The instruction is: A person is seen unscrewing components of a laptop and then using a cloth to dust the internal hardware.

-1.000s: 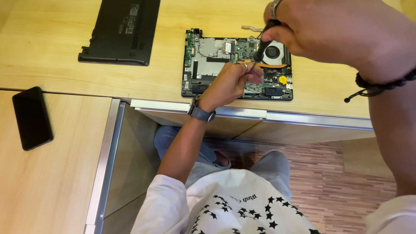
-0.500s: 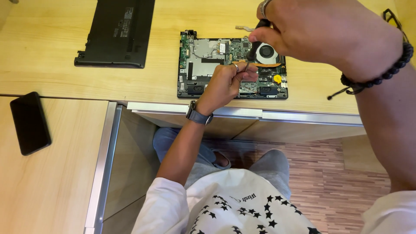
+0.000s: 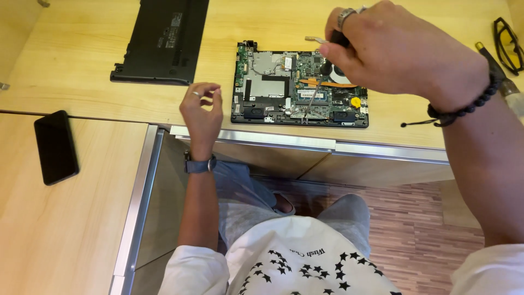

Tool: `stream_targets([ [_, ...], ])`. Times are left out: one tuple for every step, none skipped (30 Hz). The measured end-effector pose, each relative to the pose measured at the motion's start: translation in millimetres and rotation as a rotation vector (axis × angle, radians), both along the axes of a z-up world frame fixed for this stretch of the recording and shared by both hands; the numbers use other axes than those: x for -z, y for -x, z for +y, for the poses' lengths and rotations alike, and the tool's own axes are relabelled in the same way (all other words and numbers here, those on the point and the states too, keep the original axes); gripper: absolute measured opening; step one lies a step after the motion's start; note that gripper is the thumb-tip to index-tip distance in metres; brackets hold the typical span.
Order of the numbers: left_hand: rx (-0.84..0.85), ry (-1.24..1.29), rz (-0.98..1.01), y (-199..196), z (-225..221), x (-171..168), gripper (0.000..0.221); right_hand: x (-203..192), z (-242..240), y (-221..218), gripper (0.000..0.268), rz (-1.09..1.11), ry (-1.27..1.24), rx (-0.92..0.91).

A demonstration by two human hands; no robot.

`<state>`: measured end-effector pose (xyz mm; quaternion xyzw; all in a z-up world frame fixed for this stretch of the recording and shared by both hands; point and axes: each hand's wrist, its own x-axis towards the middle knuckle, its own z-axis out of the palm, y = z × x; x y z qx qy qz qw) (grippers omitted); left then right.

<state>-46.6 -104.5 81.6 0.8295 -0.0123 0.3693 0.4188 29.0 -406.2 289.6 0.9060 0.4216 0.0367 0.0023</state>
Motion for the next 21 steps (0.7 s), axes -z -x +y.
stream_targets([
  [-0.065,0.004,0.062,7,10,4,0.01,-2,-3,1,0.041,0.05,0.007,-0.019],
  [-0.13,0.009,0.124,13,19,8,0.01,-3,-7,1,0.041,0.099,0.015,-0.037],
  [-0.13,0.01,0.125,21,23,14,0.01,-4,-8,2,0.041,0.1,0.016,-0.037],
  [-0.137,-0.014,0.133,29,27,20,0.01,-4,-9,2,0.051,0.051,0.094,0.03],
  [-0.142,-0.038,0.139,36,30,26,0.01,-4,-10,2,0.061,-0.001,0.171,0.1],
  [-0.139,-0.037,0.138,46,35,29,0.01,3,-13,-2,0.061,-0.002,0.172,0.102],
  [-0.173,-0.026,0.119,55,39,33,0.011,10,-15,-6,0.071,-0.139,0.203,0.129],
  [-0.207,-0.014,0.1,65,44,37,0.013,16,-18,-10,0.082,-0.277,0.234,0.157],
  [-0.209,-0.012,0.101,73,61,40,0.013,17,-20,-9,0.082,-0.276,0.236,0.154],
  [-0.329,-0.03,0.083,82,79,42,0.012,17,-22,-7,0.086,-0.251,0.226,0.199],
  [-0.459,-0.05,0.062,94,99,44,0.012,17,-21,-7,0.089,-0.229,0.212,0.235],
  [-0.472,-0.05,0.06,104,137,52,0.012,24,-32,-9,0.089,-0.232,0.209,0.222],
  [-0.649,-0.221,0.073,116,177,60,0.011,31,-42,-11,0.087,-0.262,0.141,0.217],
  [-0.821,-0.394,0.087,129,216,67,0.011,38,-52,-14,0.086,-0.291,0.073,0.212],
  [-0.833,-0.395,0.089,134,239,61,0.011,40,-62,-7,0.086,-0.291,0.07,0.2],
  [-0.891,-0.295,0.158,141,261,55,0.008,43,-73,-1,0.074,-0.24,-0.04,0.297],
  [-0.941,-0.188,0.224,144,283,49,0.006,44,-85,4,0.062,-0.189,-0.149,0.395],
  [-0.95,-0.185,0.222,151,299,45,0.006,70,-111,-3,0.062,-0.192,-0.151,0.386],
  [-1.032,-0.155,0.318,152,313,42,0.015,93,-139,-11,0.058,-0.064,-0.473,0.537],
  [-1.11,-0.123,0.417,152,327,39,0.03,116,-168,-21,0.055,0.086,-0.799,0.678],
  [-1.114,-0.12,0.42,154,338,34,0.03,193,-246,-63,0.055,0.087,-0.795,0.674],
])
